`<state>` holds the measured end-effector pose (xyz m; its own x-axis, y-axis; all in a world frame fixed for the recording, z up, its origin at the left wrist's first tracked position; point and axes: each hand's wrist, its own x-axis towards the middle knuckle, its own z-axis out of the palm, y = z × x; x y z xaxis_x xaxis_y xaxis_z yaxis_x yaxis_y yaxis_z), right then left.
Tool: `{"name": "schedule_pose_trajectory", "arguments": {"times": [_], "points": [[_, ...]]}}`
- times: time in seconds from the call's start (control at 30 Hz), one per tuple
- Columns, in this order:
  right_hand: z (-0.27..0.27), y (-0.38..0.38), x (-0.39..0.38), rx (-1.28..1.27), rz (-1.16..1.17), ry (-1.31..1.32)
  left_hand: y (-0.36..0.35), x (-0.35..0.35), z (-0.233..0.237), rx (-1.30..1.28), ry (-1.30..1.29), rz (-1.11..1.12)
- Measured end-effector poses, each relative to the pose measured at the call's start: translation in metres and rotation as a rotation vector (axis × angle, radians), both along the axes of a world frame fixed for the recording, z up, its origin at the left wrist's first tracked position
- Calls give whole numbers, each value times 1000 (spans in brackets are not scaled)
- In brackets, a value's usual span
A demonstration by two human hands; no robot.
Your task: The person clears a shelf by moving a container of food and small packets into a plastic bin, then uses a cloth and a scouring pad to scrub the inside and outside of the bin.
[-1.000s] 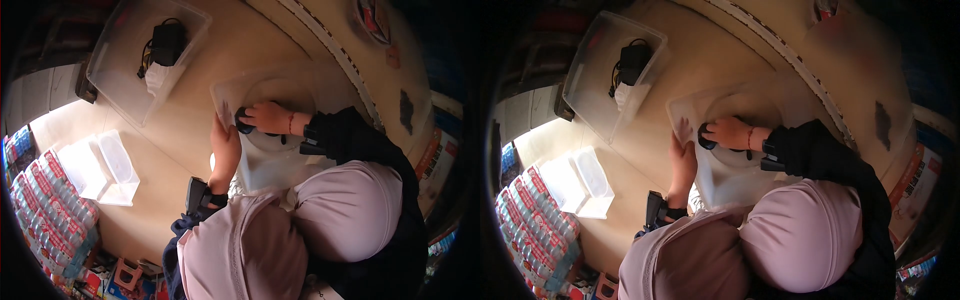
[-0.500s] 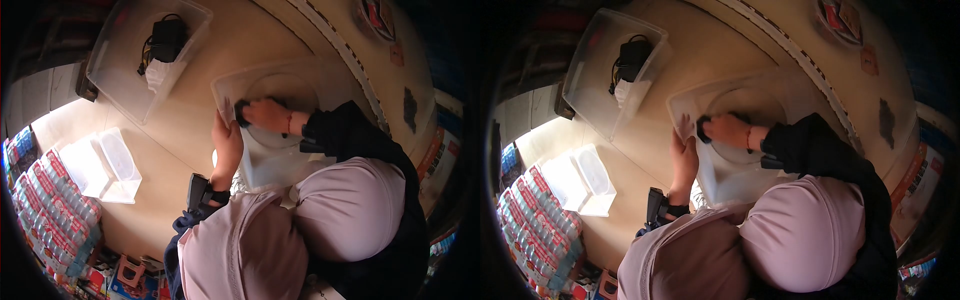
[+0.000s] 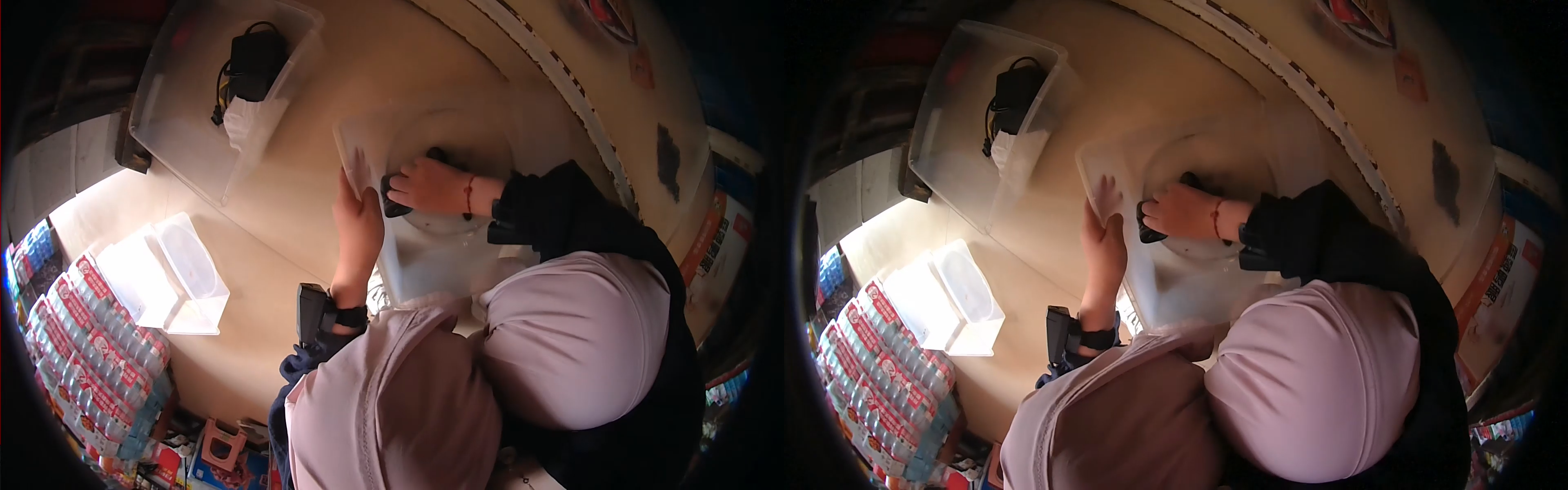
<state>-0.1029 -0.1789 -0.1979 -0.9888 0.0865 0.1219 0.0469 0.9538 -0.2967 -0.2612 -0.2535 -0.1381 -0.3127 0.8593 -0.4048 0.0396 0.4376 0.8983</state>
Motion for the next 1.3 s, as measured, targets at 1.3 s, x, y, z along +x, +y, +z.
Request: {"name": "schedule_pose_trajectory", "arguments": {"times": [1.3], "points": [[4, -62, 6, -471, -69, 67, 3, -1, 3, 13, 144, -27]]}}
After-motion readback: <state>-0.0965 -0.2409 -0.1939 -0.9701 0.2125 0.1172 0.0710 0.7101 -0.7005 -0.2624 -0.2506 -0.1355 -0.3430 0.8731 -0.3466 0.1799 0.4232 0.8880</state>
